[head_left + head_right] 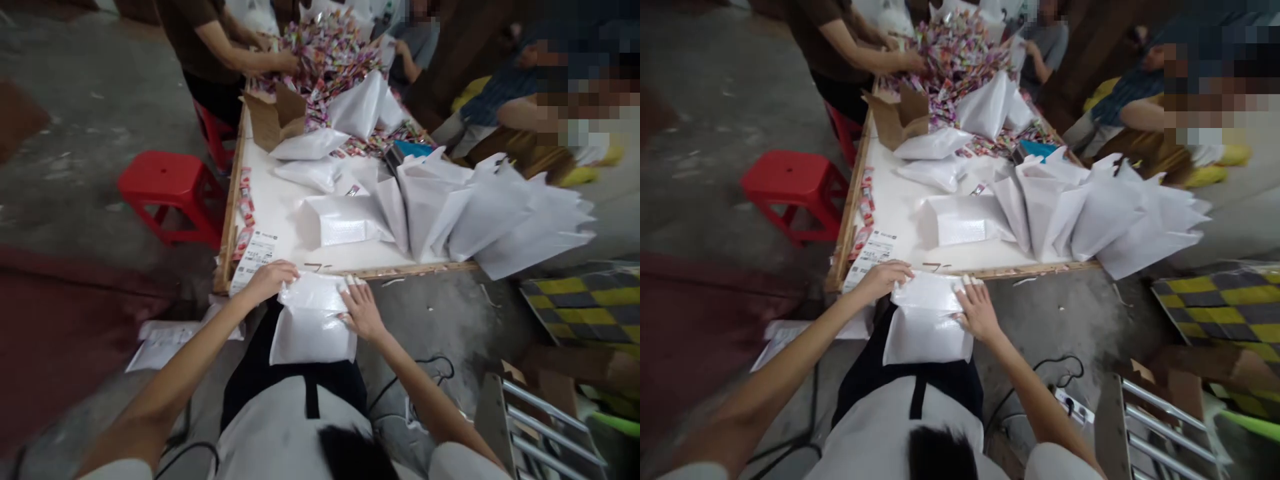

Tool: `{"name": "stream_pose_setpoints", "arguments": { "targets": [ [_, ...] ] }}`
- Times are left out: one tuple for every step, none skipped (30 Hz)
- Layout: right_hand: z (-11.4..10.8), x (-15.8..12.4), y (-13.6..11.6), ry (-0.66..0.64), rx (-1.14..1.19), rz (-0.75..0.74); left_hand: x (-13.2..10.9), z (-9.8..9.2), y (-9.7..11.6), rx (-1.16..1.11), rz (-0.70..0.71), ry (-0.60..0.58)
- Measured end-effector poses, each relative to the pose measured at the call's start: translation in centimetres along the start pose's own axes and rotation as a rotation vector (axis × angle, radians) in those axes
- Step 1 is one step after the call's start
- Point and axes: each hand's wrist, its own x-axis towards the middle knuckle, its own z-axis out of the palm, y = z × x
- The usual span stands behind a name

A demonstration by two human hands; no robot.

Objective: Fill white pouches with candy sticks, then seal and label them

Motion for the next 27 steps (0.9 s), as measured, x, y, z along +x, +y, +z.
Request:
{"name": "stream_pose_setpoints", "arguments": {
  "targets": [
    [0.2,-1.1,0.8,0.027,0.0,0.052,-1.1,-0.3,0.1,0.05,0.022,-0.011],
    [0.2,-2.0,1.3,0.051,0.005,0.095,-2.4,-0.6,0.2,0.101,0.04,-0.004],
    [0.1,-2.8,1.5,0.082,0.011,0.139,-4.0,-0.8,0.2,0.155,0.043,0.041],
    [-0.2,-3.3,1.3,0.128,0.02,0.187,-5.8,-0.9,0.0,0.211,0.022,0.138],
    [-0.6,-3.6,0.8,0.193,0.033,0.231,-7.6,-0.8,-0.3,0.263,-0.026,0.286],
    [-1.1,-3.4,-0.1,0.266,0.051,0.258,-9.3,-0.5,-0.7,0.302,-0.101,0.466],
    [-1.5,-2.9,-1.4,0.327,0.074,0.258,-10.6,-0.2,-1.1,0.321,-0.193,0.647],
    [-2.0,-1.9,-2.9,0.36,0.099,0.223,-11.7,0.2,-1.5,0.323,-0.285,0.796],
    [-2.3,-0.6,-4.5,0.356,0.124,0.158,-12.3,0.6,-1.9,0.32,-0.361,0.89],
    [-2.5,0.9,-6.2,0.313,0.145,0.078,-12.5,0.9,-2.1,0.324,-0.416,0.932],
    [-2.6,2.5,-7.8,0.241,0.164,-0.004,-12.3,1.1,-2.2,0.344,-0.454,0.932],
    [-2.5,4.0,-9.2,0.158,0.179,-0.076,-11.8,1.1,-2.1,0.383,-0.484,0.907],
    [-2.4,5.4,-10.3,0.082,0.193,-0.127,-11.1,0.9,-1.9,0.431,-0.511,0.867],
    [-2.3,6.4,-11.1,0.025,0.21,-0.154,-10.3,0.5,-1.5,0.474,-0.54,0.817],
    [-2.3,7.2,-11.5,-0.008,0.232,-0.159,-9.6,0.0,-1.1,0.502,-0.569,0.765],
    [-2.3,7.7,-11.7,-0.015,0.263,-0.148,-8.8,-0.6,-0.7,0.505,-0.594,0.722],
    [-2.3,8.0,-11.7,0.006,0.309,-0.121,-8.2,-1.2,-0.4,0.478,-0.608,0.691],
    [-2.4,8.3,-11.7,0.049,0.37,-0.083,-7.7,-1.7,-0.1,0.41,-0.609,0.674],
    [-2.6,8.7,-11.8,0.104,0.445,-0.043,-7.4,-2.2,0.1,0.296,-0.598,0.667],
    [-2.7,9.2,-12.0,0.166,0.53,-0.001,-7.1,-2.6,0.2,0.14,-0.579,0.664],
    [-2.7,10.1,-12.3,0.223,0.624,0.044,-6.9,-3.0,0.2,-0.04,-0.553,0.655],
    [-2.7,11.2,-12.8,0.266,0.729,0.091,-6.8,-3.3,0.2,-0.219,-0.525,0.631],
    [-2.6,12.5,-13.3,0.296,0.839,0.137,-6.8,-3.5,0.3,-0.371,-0.501,0.594],
    [-2.4,13.9,-13.9,0.313,0.945,0.179,-6.7,-3.7,0.3,-0.485,-0.489,0.548],
    [-2.3,15.3,-14.3,0.323,1.038,0.216,-6.5,-3.9,0.4,-0.568,-0.494,0.5],
    [-2.1,16.5,-14.6,0.328,1.107,0.24,-6.2,-4.2,0.5,-0.637,-0.513,0.459],
    [-2.1,17.5,-14.9,0.326,1.147,0.246,-5.8,-4.4,0.6,-0.709,-0.544,0.428]
  ]
}}
